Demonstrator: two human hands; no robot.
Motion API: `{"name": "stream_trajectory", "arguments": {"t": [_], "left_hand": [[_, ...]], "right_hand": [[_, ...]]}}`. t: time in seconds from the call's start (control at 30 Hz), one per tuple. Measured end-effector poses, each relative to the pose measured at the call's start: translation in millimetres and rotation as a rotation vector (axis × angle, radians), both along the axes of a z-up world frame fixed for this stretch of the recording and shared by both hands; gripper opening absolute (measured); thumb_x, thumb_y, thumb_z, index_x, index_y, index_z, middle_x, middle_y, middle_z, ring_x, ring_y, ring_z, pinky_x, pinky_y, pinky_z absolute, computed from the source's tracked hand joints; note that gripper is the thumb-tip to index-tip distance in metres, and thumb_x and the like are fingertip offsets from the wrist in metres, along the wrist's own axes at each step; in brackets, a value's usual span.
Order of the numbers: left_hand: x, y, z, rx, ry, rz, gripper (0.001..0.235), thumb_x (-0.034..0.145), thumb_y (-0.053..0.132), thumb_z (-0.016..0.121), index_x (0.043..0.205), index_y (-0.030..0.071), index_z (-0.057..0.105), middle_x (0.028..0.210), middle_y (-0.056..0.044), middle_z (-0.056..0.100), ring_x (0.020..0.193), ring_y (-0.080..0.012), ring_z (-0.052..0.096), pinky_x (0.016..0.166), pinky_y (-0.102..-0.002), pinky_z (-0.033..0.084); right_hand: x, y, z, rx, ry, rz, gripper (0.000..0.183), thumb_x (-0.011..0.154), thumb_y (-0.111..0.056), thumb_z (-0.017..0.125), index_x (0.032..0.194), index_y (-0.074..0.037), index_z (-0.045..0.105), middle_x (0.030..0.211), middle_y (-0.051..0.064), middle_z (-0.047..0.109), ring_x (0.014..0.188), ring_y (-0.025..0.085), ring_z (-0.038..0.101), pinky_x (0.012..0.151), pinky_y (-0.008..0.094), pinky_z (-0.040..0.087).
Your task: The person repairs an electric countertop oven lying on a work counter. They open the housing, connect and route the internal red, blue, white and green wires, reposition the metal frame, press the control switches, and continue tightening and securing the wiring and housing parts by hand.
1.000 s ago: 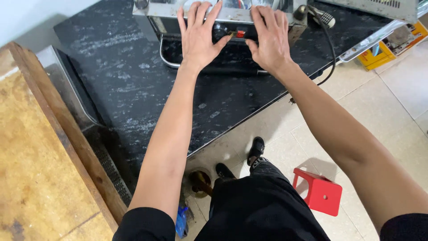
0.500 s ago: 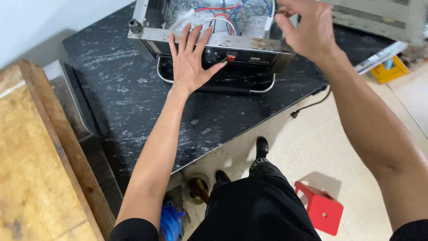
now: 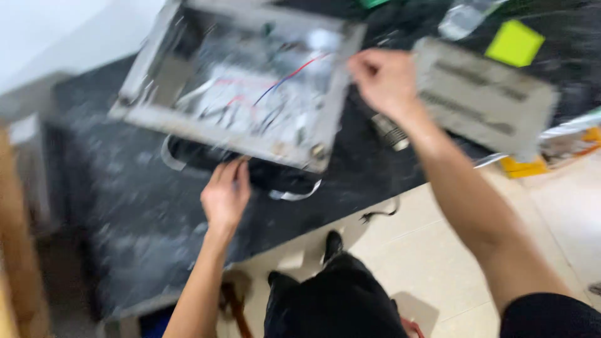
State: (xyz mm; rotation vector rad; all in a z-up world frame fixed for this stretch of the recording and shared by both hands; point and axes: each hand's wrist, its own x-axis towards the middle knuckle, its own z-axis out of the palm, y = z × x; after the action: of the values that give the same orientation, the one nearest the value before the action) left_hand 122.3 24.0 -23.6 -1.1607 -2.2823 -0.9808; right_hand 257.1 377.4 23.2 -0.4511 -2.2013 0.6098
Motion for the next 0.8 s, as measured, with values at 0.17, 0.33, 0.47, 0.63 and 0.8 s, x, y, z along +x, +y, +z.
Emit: {"name": "stream_trajectory", "arguments": {"t": [0.17,0.33,0.47,0.63,0.8], "left_hand": [[-9,-6,-10,-0.131,0.059,-0.037,0.014,0.099,0.014,0.069,0.111,0.009,0.075,0.097,-0.012,0.073,0.081,-0.0339,0.07,0.07,-0.043,0.056],[-53,-6,1,-0.232,0.16,-0.01,0.015,0.091,0.023,0.077,0.094,0.009,0.08,0.085,-0.012,0.074,0.072,-0.0332,0.071,0.064,-0.043,0.056],[-50,33,60,-0.03,-0.024,-0.059,0.02,0.088,0.026,0.079,0.099,0.009,0.078,0.081,-0.011,0.072,0.062,-0.0167,0.072,0.062,-0.032,0.056],[12,138,156,-0.084,-0.082,-0.163,0.024,0.087,0.026,0.077,0.106,0.012,0.079,0.073,-0.008,0.073,0.055,-0.0159,0.065,0.054,-0.032,0.051],[57,264,179,-0.246,-0.149,-0.334,0.031,0.084,0.03,0.076,0.11,0.014,0.079,0.069,-0.008,0.075,0.047,-0.0203,0.065,0.049,-0.035,0.051]], "right_hand": [[16,40,-14,-0.026,-0.119,-0.117,0.031,0.101,-0.034,0.071,0.085,-0.008,0.078,0.074,0.011,0.073,0.068,0.028,0.072,0.064,0.04,0.054],[49,65,22,0.096,0.089,0.037,0.047,0.088,-0.027,0.07,0.128,-0.003,0.07,0.088,0.012,0.077,0.072,0.028,0.072,0.065,0.037,0.055],[56,98,70,-0.385,-0.183,0.032,0.036,0.092,-0.033,0.067,0.121,-0.012,0.074,0.091,0.006,0.08,0.061,0.015,0.074,0.063,0.032,0.059],[44,194,105,-0.249,-0.097,0.037,0.035,0.096,-0.034,0.066,0.12,-0.01,0.075,0.087,0.008,0.08,0.064,0.013,0.075,0.066,0.029,0.059],[19,350,142,-0.074,0.088,-0.07,0.033,0.096,-0.035,0.067,0.112,-0.009,0.078,0.086,0.009,0.079,0.067,0.019,0.075,0.067,0.035,0.059]]}}
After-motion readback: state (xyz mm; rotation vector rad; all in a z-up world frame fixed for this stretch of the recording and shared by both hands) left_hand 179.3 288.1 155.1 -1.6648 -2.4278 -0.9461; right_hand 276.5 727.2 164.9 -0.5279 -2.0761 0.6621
